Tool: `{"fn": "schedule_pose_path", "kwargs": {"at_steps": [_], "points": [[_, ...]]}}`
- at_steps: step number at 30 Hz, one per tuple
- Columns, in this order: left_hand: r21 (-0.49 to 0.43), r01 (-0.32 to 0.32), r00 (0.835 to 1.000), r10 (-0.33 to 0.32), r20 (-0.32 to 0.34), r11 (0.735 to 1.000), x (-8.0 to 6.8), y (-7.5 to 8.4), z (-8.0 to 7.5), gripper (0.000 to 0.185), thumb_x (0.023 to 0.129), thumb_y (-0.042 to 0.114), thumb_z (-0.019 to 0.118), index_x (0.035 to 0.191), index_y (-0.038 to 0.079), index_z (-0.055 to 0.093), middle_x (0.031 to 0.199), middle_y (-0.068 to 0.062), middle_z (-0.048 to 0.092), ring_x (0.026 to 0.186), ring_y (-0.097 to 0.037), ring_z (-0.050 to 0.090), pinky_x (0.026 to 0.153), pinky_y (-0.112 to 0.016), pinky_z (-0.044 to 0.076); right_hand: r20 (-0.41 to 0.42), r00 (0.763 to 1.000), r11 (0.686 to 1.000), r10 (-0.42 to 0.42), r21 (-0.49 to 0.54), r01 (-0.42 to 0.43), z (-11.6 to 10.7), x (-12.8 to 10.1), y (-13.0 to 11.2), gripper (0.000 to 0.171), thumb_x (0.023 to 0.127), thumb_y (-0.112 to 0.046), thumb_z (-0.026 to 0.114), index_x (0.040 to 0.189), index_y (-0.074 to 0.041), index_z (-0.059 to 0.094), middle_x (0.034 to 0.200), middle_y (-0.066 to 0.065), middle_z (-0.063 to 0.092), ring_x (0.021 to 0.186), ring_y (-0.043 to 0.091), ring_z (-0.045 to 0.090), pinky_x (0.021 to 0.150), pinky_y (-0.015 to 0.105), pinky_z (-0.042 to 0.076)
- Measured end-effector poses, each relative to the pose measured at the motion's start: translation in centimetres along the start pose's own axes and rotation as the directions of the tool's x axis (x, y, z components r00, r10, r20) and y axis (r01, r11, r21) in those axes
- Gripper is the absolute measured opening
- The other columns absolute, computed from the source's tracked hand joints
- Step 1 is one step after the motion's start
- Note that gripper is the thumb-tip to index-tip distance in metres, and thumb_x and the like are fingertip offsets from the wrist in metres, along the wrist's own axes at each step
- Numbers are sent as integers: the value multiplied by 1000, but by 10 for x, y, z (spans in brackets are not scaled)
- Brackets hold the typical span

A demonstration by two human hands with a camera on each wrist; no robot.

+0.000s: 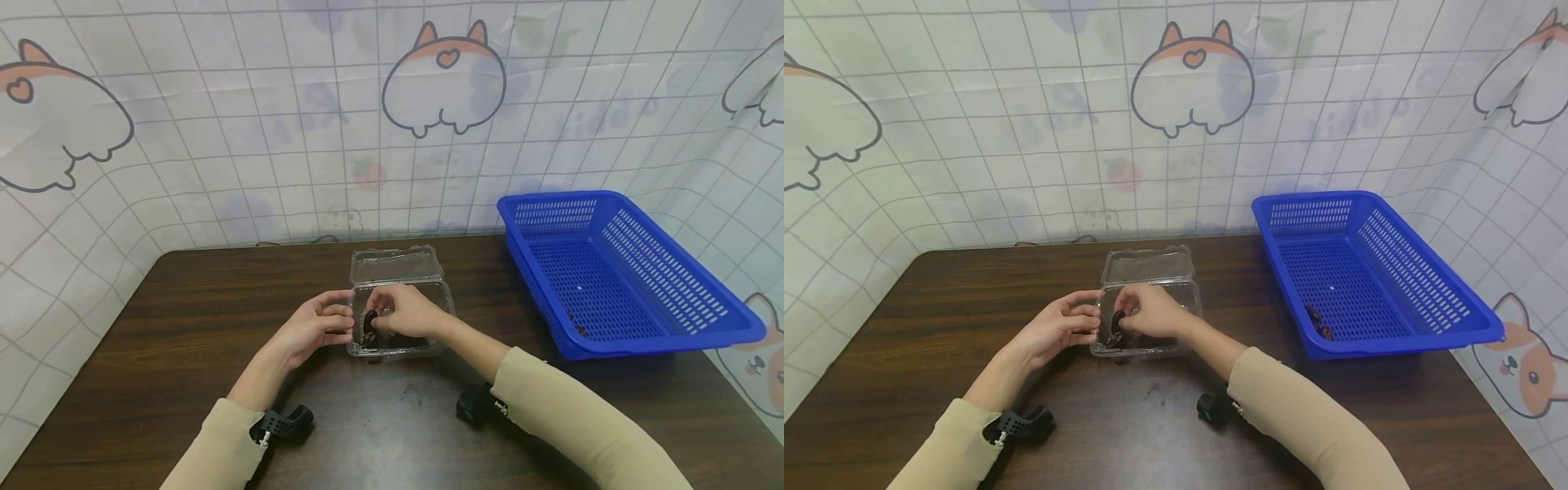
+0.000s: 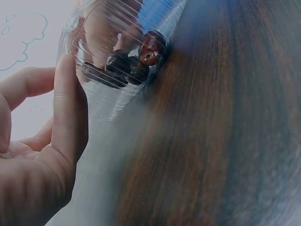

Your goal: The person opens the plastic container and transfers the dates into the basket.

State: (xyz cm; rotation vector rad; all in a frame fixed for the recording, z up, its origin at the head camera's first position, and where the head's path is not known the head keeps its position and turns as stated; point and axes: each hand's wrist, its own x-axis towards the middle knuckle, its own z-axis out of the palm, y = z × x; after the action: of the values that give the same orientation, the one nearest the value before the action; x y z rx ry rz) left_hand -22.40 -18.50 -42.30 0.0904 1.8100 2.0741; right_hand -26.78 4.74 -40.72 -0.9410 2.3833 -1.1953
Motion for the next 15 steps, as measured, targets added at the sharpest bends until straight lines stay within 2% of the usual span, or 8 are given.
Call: {"fn": "schedule_pose_path", "kwargs": {"at_steps": [6,11,15], "points": [[4,3,1000,-3,-8,1000,1,0,0,61,98,-5,61,154,0,36,105,-6,61,85,-18,65,81,-34,61,-51,999,1000,-3,26,4,-7,-4,0,15,93,-4,72,107,-8,68,91,3,68,61,22,66,60,33,57],[13,8,1000,-8,-11,1000,1,0,-1,61,99,-4,62,154,0,36,106,-7,61,86,-18,65,82,-34,61,-88,996,999,-12,33,15,-13,-8,1,15,92,-6,73,105,-9,68,90,2,68,63,19,65,59,32,57],[15,9,1000,-9,-11,1000,1,0,-1,61,99,-4,62,154,1,37,105,-7,61,85,-18,65,82,-34,61,-116,993,998,-7,59,14,-20,-15,2,14,93,-6,73,105,-9,68,91,2,69,63,25,64,57,33,56]]}}
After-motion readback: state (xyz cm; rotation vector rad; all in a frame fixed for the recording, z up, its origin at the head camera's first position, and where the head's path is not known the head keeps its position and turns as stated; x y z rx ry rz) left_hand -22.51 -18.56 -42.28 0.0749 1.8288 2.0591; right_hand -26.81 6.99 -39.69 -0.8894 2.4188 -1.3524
